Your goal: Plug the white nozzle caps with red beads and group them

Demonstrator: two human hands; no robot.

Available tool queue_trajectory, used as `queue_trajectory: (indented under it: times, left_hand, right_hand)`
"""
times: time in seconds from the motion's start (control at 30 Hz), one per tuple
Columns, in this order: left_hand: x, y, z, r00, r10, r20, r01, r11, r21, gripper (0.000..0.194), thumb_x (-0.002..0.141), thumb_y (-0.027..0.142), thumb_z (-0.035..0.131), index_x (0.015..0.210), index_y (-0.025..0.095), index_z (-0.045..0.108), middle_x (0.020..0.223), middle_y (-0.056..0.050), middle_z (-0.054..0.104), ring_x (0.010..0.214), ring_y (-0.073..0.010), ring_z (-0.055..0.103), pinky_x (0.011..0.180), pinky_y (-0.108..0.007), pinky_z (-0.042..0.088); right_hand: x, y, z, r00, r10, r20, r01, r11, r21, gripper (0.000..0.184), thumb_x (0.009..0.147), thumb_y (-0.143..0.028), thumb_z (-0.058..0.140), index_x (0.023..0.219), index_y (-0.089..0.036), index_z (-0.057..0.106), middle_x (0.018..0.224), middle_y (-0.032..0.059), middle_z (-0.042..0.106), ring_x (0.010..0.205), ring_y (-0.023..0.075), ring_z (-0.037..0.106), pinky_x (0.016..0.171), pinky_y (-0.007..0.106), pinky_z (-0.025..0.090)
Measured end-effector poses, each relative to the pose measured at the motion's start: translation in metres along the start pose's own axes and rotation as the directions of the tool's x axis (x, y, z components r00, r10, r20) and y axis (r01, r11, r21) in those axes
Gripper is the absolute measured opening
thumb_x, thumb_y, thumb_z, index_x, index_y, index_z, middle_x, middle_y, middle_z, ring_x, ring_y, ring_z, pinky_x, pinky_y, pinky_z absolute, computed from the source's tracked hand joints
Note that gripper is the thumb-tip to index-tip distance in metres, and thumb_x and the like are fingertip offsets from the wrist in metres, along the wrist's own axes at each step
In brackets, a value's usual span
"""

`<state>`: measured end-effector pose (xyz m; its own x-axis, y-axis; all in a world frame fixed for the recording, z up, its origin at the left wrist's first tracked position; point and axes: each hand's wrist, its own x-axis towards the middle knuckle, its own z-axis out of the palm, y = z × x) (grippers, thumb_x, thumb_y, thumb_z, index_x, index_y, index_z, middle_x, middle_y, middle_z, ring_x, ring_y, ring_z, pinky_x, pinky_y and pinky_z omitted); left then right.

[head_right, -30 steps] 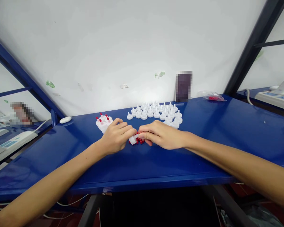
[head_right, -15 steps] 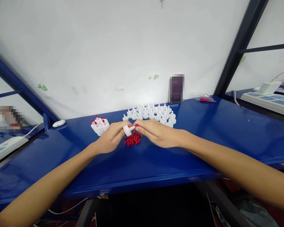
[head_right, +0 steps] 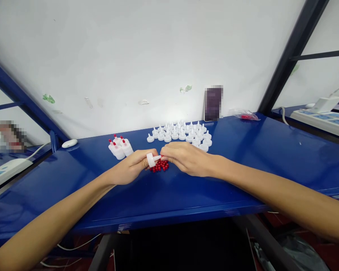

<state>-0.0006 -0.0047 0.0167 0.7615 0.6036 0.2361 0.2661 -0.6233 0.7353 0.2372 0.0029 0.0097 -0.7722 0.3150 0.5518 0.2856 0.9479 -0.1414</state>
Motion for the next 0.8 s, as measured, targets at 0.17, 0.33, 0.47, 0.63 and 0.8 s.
queue_trajectory:
  times: [0.17,0.33,0.47,0.63,0.8]
  left_hand:
    - [-0.002,0.003,0.002,0.991,0.125,-0.053,-0.115,0.981,0.157,0.031,0.107,0.031,0.032,0.084,0.019,0.049,0.078,0.001,0.055,0.069,-0.0124,0.049,0.068,-0.027,0.042]
    - [-0.003,-0.001,0.002,0.982,0.182,-0.046,-0.161,0.941,0.298,0.025,0.102,0.016,0.029,0.086,0.019,0.048,0.078,0.000,0.056,0.068,-0.0125,0.050,0.068,-0.026,0.043]
    - [-0.001,-0.010,-0.002,0.978,0.208,-0.034,-0.171,0.877,0.449,0.023,0.100,0.013,0.031,0.089,0.019,0.050,0.079,-0.001,0.059,0.068,-0.0137,0.053,0.067,-0.026,0.045]
    - [-0.001,-0.013,-0.027,0.942,0.291,-0.167,-0.106,0.729,0.676,0.022,0.102,0.024,0.041,0.114,0.018,0.059,0.100,-0.007,0.070,0.081,-0.0166,0.063,0.075,-0.030,0.050]
    - [-0.013,-0.008,-0.063,0.777,0.392,-0.492,0.078,0.715,0.694,0.025,0.097,0.019,0.045,0.111,0.017,0.066,0.070,0.001,0.061,0.058,-0.0116,0.051,0.061,-0.026,0.044]
  right_hand:
    - [0.004,-0.007,-0.007,0.997,0.048,0.056,-0.054,0.992,0.113,0.025,0.108,-0.026,0.038,0.086,-0.020,0.049,0.077,-0.0002,0.051,0.068,0.0129,0.045,0.065,0.027,0.038]
    - [0.006,-0.011,-0.007,0.991,0.089,0.095,-0.106,0.975,0.195,0.027,0.108,-0.028,0.036,0.087,-0.019,0.051,0.080,0.0011,0.055,0.070,0.0135,0.049,0.068,0.028,0.039]
    - [0.009,-0.010,-0.003,0.972,0.195,0.129,-0.225,0.929,0.293,0.032,0.107,-0.034,0.039,0.082,-0.019,0.052,0.075,-0.0012,0.055,0.066,0.0124,0.050,0.066,0.027,0.038]
    - [0.028,0.008,-0.005,0.929,0.368,0.031,-0.347,0.842,0.413,0.031,0.103,-0.040,0.046,0.085,-0.019,0.057,0.071,-0.0027,0.055,0.065,0.0122,0.051,0.065,0.027,0.036]
    - [0.064,0.032,-0.011,0.880,0.472,0.047,-0.470,0.852,0.230,0.030,0.099,-0.032,0.048,0.074,-0.017,0.056,0.066,-0.0005,0.059,0.060,0.0115,0.050,0.062,0.027,0.034]
